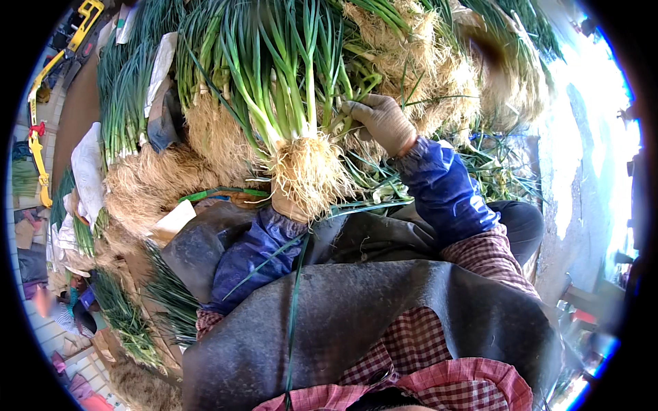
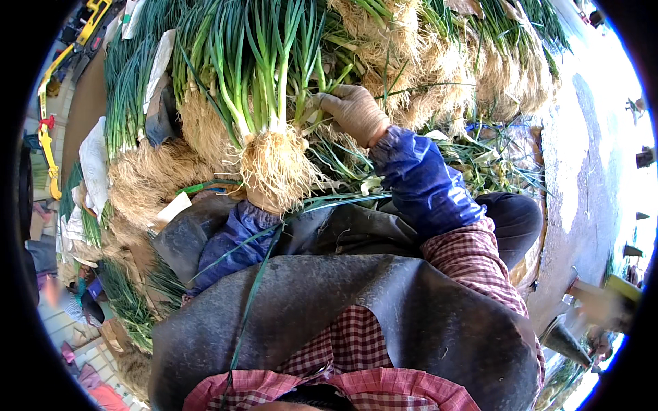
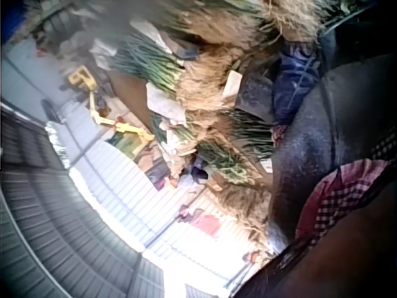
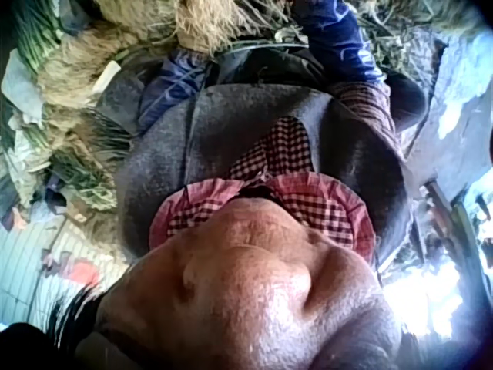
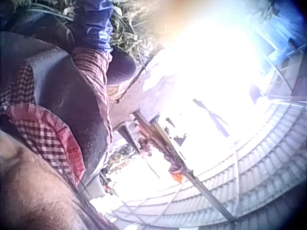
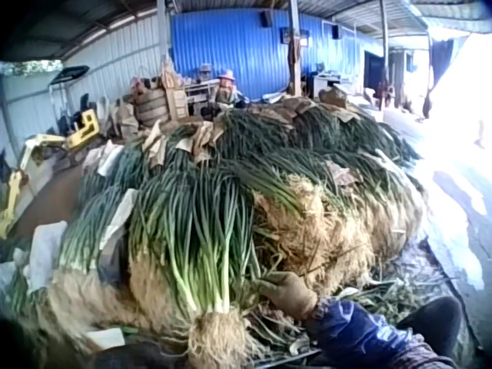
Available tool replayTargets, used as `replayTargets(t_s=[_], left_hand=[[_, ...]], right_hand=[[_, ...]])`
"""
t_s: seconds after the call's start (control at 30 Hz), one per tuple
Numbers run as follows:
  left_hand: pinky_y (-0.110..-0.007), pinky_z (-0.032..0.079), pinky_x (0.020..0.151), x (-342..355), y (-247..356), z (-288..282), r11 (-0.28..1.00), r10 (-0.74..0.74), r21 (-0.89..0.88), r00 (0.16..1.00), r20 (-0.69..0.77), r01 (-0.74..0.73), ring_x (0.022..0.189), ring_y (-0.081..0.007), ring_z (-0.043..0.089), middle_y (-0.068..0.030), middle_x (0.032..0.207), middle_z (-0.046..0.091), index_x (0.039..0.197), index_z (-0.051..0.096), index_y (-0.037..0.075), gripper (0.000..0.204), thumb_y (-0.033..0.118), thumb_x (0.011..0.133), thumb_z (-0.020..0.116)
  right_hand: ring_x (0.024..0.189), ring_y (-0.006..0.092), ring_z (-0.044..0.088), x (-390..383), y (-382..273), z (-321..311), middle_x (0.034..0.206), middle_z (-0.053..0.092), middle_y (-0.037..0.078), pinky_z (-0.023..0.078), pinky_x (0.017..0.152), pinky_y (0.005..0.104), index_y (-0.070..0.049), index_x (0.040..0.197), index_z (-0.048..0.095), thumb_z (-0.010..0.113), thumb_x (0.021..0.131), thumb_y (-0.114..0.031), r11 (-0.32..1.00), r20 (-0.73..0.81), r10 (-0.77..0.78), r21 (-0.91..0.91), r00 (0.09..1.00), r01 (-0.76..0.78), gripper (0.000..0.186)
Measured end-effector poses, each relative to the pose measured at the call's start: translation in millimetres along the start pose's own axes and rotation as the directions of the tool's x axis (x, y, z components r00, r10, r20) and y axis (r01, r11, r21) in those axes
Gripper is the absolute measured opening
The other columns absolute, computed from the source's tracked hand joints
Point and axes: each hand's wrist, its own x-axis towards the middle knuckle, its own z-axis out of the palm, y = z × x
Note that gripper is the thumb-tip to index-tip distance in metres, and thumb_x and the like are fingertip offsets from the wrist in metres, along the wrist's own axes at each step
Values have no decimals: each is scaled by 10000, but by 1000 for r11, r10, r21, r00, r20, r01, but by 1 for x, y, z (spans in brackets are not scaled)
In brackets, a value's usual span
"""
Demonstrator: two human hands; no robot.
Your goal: The person gathers green onions by hand, aligns their roots, and ties them into bundles using green plastic ties. The person repeats this process for multiple bunches, placing each finished bundle aside.
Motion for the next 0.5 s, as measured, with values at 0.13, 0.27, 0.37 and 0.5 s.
replayTargets(t_s=[0.13,0.27,0.37,0.5], left_hand=[[-539,457,988,6,-6,2,965,-45,-256,996,72,62,1153,-360,553,-191,1283,565,1341,493,39,634,548,976,396],[-493,461,1005,4,-10,10,980,-5,-199,995,101,26,1150,-330,563,-188,1285,569,1361,481,50,561,472,1024,329],[-502,462,1001,1,-10,10,984,-13,-174,994,106,31,1163,-341,553,-183,1311,552,1372,469,52,560,468,1023,332],[-563,460,1009,-4,-11,0,981,72,-153,950,-304,-123,1188,-361,557,-174,1306,562,1344,502,60,545,474,1001,409]], right_hand=[[520,282,598,-20,-3,-5,589,595,129,481,519,420,-28,755,682,675,880,-343,711,-83,-447,-638,891,297,338],[541,361,568,-38,-10,2,558,559,136,465,504,421,-47,688,649,691,870,-364,540,129,-536,-707,835,456,368],[519,277,580,-57,-18,10,574,576,113,450,498,382,-43,683,647,703,875,-253,714,229,-565,-345,793,609,290],[603,141,607,-78,-21,2,722,676,73,468,520,283,-28,738,678,679,879,-112,745,504,-551,-62,665,664,164]])
